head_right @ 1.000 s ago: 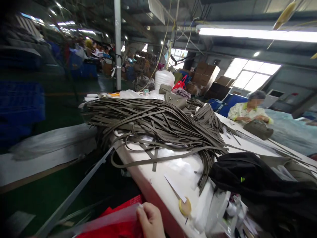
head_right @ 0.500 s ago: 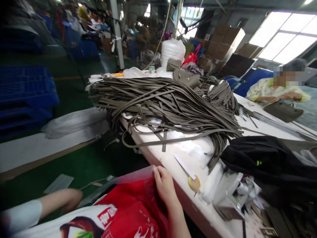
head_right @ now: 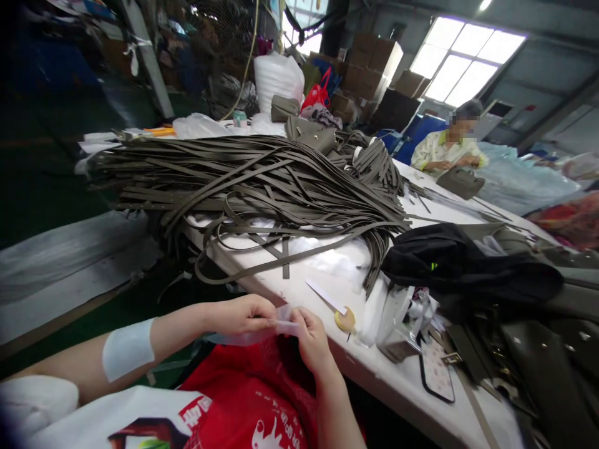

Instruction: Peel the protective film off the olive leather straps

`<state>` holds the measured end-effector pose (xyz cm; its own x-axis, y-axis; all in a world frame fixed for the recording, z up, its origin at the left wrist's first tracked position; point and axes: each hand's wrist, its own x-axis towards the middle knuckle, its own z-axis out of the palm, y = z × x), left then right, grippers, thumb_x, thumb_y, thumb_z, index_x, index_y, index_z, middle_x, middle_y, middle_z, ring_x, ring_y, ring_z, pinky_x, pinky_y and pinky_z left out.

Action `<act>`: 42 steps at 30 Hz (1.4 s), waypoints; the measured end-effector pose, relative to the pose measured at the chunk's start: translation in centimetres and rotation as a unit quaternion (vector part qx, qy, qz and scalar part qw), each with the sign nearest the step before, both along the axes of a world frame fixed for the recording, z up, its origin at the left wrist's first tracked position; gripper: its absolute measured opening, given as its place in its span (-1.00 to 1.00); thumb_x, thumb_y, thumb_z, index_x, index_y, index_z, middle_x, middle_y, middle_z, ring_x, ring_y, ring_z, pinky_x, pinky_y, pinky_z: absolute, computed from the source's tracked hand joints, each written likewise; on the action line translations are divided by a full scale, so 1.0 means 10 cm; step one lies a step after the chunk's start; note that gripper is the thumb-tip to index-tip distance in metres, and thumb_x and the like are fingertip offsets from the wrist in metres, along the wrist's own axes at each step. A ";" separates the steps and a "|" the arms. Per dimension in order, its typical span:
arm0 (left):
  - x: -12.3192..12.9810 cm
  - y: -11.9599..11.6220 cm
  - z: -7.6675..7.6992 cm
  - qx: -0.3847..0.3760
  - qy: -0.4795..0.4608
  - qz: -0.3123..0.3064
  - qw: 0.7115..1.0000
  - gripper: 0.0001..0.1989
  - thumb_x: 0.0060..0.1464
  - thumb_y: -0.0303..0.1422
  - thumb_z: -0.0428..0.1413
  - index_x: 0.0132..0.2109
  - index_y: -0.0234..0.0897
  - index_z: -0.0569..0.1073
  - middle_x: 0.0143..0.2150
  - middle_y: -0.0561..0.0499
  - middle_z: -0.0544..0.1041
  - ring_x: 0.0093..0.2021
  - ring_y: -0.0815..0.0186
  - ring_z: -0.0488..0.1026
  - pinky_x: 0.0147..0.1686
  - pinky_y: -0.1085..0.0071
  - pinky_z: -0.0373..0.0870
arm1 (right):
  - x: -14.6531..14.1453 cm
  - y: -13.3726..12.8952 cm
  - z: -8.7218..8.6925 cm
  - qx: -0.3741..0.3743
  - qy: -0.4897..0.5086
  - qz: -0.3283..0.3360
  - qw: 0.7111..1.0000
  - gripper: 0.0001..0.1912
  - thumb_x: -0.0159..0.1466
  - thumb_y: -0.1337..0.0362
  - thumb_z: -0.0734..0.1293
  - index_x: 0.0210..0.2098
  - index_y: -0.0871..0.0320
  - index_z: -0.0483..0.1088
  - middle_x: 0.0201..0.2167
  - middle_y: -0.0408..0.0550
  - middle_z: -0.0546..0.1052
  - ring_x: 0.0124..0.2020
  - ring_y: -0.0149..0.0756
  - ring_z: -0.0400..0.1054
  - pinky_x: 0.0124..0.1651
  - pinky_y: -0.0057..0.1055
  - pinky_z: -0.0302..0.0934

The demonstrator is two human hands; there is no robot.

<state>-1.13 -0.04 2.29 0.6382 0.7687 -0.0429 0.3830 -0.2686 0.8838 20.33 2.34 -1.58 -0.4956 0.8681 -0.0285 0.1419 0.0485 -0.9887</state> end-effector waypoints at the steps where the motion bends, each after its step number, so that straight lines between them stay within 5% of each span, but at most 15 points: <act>1: 0.04 0.02 -0.05 -0.002 -0.005 0.012 1.000 -0.58 0.31 -0.17 -0.09 -0.34 -0.35 0.50 -0.47 0.06 0.40 -0.44 0.37 0.31 -0.38 0.51 0.26 | 0.03 0.00 0.03 -0.005 0.009 -0.004 1.000 -0.59 0.31 -0.06 0.23 -0.35 0.17 0.44 -0.51 -0.13 0.44 -0.47 -0.34 0.29 -0.40 -0.45 0.21; 4: 0.07 0.04 -0.14 0.007 -0.017 0.036 0.999 -0.56 0.31 -0.17 -0.09 -0.41 -0.37 0.44 -0.49 0.08 0.33 -0.45 0.40 0.25 -0.39 0.52 0.21 | 0.11 0.00 0.08 -0.019 0.041 0.003 0.999 -0.54 0.24 0.00 0.34 0.02 0.15 0.40 -0.29 -0.04 0.54 -0.29 -0.24 0.41 -0.22 -0.37 0.31; 6: 0.05 0.04 -0.15 0.006 -0.017 0.038 0.999 -0.56 0.31 -0.18 -0.09 -0.43 -0.36 0.42 -0.49 0.08 0.31 -0.45 0.41 0.23 -0.40 0.52 0.20 | 0.12 0.00 0.07 -0.008 0.046 -0.009 0.999 -0.46 0.17 0.07 0.42 0.09 0.13 0.37 -0.18 -0.01 0.55 -0.20 -0.19 0.43 -0.13 -0.33 0.32; 9: 0.07 0.02 -0.13 0.002 -0.024 0.027 0.999 -0.59 0.29 -0.20 -0.07 -0.44 -0.34 0.42 -0.46 0.07 0.35 -0.43 0.40 0.26 -0.37 0.52 0.23 | 0.04 -0.01 0.03 0.018 0.012 -0.054 0.998 -0.71 0.22 0.09 0.36 -0.20 0.17 0.51 -0.30 -0.02 0.56 -0.26 -0.21 0.42 -0.17 -0.34 0.32; 11: 0.10 -0.01 -0.11 0.002 -0.048 0.014 0.999 -0.63 0.28 -0.22 -0.03 -0.41 -0.33 0.46 -0.35 0.01 0.45 -0.32 0.35 0.36 -0.24 0.49 0.30 | -0.03 -0.03 0.01 0.020 -0.004 -0.052 0.998 -0.70 0.29 0.09 0.29 -0.38 0.18 0.50 -0.44 -0.06 0.54 -0.36 -0.26 0.39 -0.26 -0.37 0.30; 16: 0.21 -0.05 -0.16 -0.002 -0.065 0.041 0.997 -0.60 0.30 -0.18 -0.05 -0.38 -0.32 0.49 -0.37 0.01 0.49 -0.32 0.34 0.40 -0.22 0.47 0.33 | 0.03 -0.01 0.04 0.073 -0.057 -0.076 0.993 -0.68 0.30 0.09 0.28 -0.44 0.16 0.48 -0.49 -0.09 0.51 -0.43 -0.30 0.37 -0.33 -0.41 0.27; 18: 0.23 -0.06 -0.21 -0.007 -0.060 0.069 0.996 -0.58 0.30 -0.15 -0.07 -0.34 -0.32 0.51 -0.39 0.02 0.50 -0.36 0.35 0.39 -0.26 0.48 0.33 | 0.22 0.05 0.02 0.164 -0.137 -0.165 0.963 -0.67 0.33 0.09 0.24 -0.41 0.15 0.48 -0.46 -0.05 0.51 -0.36 -0.25 0.38 -0.24 -0.35 0.27; 21: 0.23 -0.08 -0.29 -0.007 -0.058 0.085 0.995 -0.57 0.30 -0.13 -0.08 -0.30 -0.32 0.53 -0.36 0.00 0.52 -0.34 0.34 0.41 -0.25 0.48 0.34 | 0.58 0.14 -0.08 0.283 -0.321 -0.267 0.863 -0.65 0.34 0.07 0.21 -0.23 0.18 0.52 -0.23 0.15 0.54 -0.13 -0.06 0.37 0.00 -0.15 0.22; 24: 0.23 -0.10 -0.33 -0.012 -0.055 0.086 0.995 -0.57 0.30 -0.14 -0.08 -0.33 -0.33 0.52 -0.38 -0.01 0.51 -0.36 0.35 0.40 -0.26 0.48 0.34 | 0.82 0.16 -0.24 0.314 -0.481 -0.230 0.786 -0.54 0.29 0.05 0.26 0.02 0.22 0.48 0.08 0.31 0.43 0.13 0.16 0.24 0.17 0.01 0.08; 28: 0.27 -0.10 -0.34 -0.023 -0.053 0.085 0.995 -0.58 0.29 -0.14 -0.06 -0.33 -0.33 0.52 -0.37 -0.01 0.52 -0.36 0.35 0.40 -0.26 0.48 0.34 | 0.86 0.14 -0.40 0.318 -0.544 -0.173 0.757 -0.46 0.30 0.06 0.26 0.17 0.21 0.39 0.25 0.26 0.30 0.32 0.20 0.02 0.26 0.06 -0.07; 36: 0.27 -0.09 -0.35 0.002 -0.082 0.092 0.992 -0.60 0.30 -0.16 -0.07 -0.30 -0.31 0.53 -0.34 -0.02 0.54 -0.31 0.32 0.44 -0.19 0.44 0.37 | 0.86 0.20 -0.27 0.334 -0.517 -0.175 0.769 -0.56 0.30 0.14 0.27 0.09 0.21 0.44 0.23 0.25 0.33 0.30 0.18 0.07 0.26 0.07 0.00; 39: 0.26 -0.11 -0.33 0.004 -0.088 0.088 0.992 -0.61 0.30 -0.18 -0.07 -0.31 -0.32 0.52 -0.34 -0.02 0.54 -0.32 0.33 0.44 -0.22 0.46 0.37 | 0.80 0.15 -0.13 0.316 -0.383 -0.209 0.842 -0.59 0.34 0.17 0.19 0.10 0.19 0.41 0.10 0.24 0.44 0.15 0.06 0.27 0.18 0.01 0.15; 42: 0.26 -0.13 -0.29 0.014 -0.083 0.067 0.994 -0.63 0.30 -0.21 -0.06 -0.32 -0.33 0.51 -0.35 0.00 0.52 -0.33 0.35 0.41 -0.23 0.48 0.34 | 0.60 0.04 0.01 0.174 -0.201 -0.147 0.953 -0.62 0.34 0.11 0.23 0.03 0.17 0.44 -0.17 0.12 0.56 -0.16 -0.12 0.44 -0.06 -0.19 0.34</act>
<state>1.43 -1.38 -0.61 0.5270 0.8464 0.0770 0.2670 -0.2509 0.9305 26.35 2.75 -1.52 -0.2393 0.9591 0.1513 0.5634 0.2641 -0.7829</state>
